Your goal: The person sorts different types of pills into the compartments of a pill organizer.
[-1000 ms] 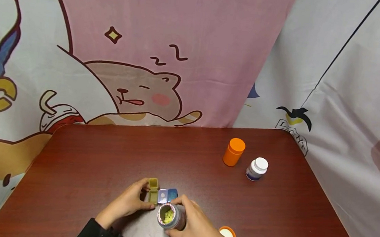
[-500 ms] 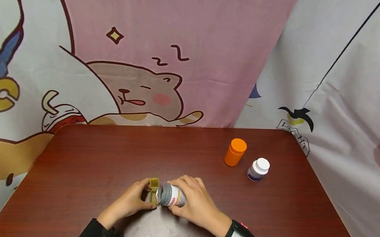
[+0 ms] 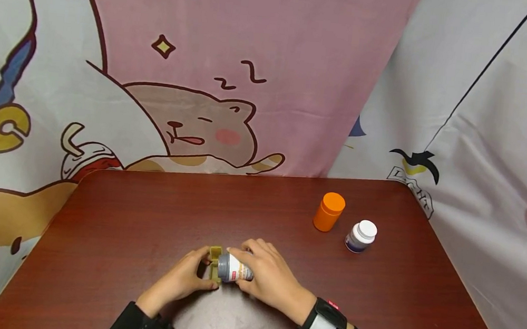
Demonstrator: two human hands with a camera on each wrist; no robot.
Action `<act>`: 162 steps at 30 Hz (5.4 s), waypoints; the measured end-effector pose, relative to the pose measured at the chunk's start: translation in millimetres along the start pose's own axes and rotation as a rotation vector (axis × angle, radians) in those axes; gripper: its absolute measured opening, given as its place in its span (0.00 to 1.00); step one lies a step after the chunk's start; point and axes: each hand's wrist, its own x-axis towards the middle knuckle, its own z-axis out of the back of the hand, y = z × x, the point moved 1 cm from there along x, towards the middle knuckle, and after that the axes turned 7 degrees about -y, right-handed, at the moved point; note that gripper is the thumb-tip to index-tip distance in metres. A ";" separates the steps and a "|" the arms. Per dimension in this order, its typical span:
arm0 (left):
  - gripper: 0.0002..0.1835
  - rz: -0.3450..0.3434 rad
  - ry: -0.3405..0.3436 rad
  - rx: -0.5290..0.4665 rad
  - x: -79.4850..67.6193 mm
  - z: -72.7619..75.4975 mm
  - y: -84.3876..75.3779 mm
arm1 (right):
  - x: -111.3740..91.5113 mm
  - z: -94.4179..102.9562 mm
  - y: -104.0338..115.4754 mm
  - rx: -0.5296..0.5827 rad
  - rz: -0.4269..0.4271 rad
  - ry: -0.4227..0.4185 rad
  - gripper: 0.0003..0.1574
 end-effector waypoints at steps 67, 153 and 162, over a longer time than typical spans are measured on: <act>0.36 -0.012 -0.021 -0.008 -0.9 0.5 2.0 | 18.3 -6.0 6.8 -0.198 0.175 0.025 0.34; 0.36 -0.027 -0.026 -0.050 -1.0 2.0 2.3 | -56.0 -3.0 45.1 0.059 -0.167 -0.322 0.45; 0.37 -0.028 -0.024 -0.058 0.2 0.9 4.1 | -63.5 -3.1 50.6 0.073 -0.196 -0.316 0.44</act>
